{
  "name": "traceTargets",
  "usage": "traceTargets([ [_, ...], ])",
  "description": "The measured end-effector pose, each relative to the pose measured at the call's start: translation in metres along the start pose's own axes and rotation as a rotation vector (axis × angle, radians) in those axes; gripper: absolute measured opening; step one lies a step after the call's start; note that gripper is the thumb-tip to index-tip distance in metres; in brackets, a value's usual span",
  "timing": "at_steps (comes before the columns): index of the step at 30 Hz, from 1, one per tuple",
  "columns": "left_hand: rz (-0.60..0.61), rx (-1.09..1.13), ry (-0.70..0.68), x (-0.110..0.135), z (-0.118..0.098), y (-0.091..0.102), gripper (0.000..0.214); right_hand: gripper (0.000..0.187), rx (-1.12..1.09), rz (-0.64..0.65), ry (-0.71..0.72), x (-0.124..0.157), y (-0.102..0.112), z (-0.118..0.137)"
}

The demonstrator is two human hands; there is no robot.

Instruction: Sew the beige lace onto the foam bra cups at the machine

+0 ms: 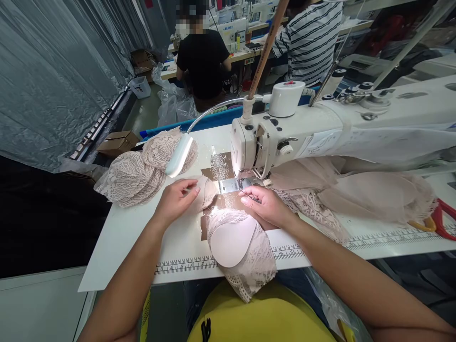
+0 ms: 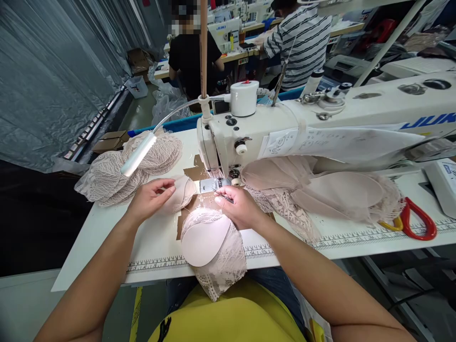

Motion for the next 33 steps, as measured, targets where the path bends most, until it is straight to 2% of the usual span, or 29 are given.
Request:
traceTargets([
  [2,0.03,-0.069,-0.057,-0.014,0.005,-0.004,0.045,0.021,0.086,0.005,0.112,0.005,-0.006,0.008],
  [4,0.082,-0.1,-0.055,-0.027,0.011,-0.012,0.051,0.021,0.229,0.082,0.328,0.015,-0.021,0.022],
  [6,0.117,-0.084,0.004,-0.036,0.019,-0.019,0.055,0.025,0.432,0.204,0.563,0.029,-0.041,0.033],
  [7,0.125,-0.064,0.04,-0.038,0.023,-0.022,0.053,0.025,0.531,0.257,0.644,0.035,-0.05,0.035],
  [9,0.135,-0.013,0.095,-0.037,0.028,-0.026,0.037,0.02,0.672,0.336,0.688,0.042,-0.059,0.034],
  [12,0.162,0.106,0.14,-0.027,0.031,-0.03,0.018,0.015,0.744,0.369,0.546,0.038,-0.051,0.025],
  [15,0.178,0.267,0.151,-0.014,0.029,-0.031,0.027,0.019,0.73,0.361,0.306,0.03,-0.028,0.015],
  [19,0.18,0.613,0.215,-0.003,0.023,-0.038,0.032,0.013,0.431,0.277,0.15,0.019,-0.007,0.02],
  [22,0.167,0.763,0.21,-0.002,0.015,-0.041,0.03,0.022,0.185,0.175,0.074,0.005,-0.011,0.026],
  [25,0.193,0.786,0.151,0.0,0.007,-0.041,0.028,0.036,0.046,0.151,0.029,-0.008,-0.027,0.03],
  [28,0.248,0.71,0.086,0.002,0.003,-0.037,0.025,0.021,-0.017,0.162,0.037,-0.015,-0.041,0.032],
  [33,0.284,0.451,-0.08,0.003,-0.007,-0.027,0.021,0.022,-0.068,0.175,0.101,-0.015,-0.046,0.026],
])
Point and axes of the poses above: each hand's wrist, its own x-axis away from the middle knuckle, its own y-axis out of the back of the hand, z = x × y, the point moved 5 cm from there along -x, towards the middle knuckle, and after that the axes turned 11 degrees about -y, right-handed, at the moved point
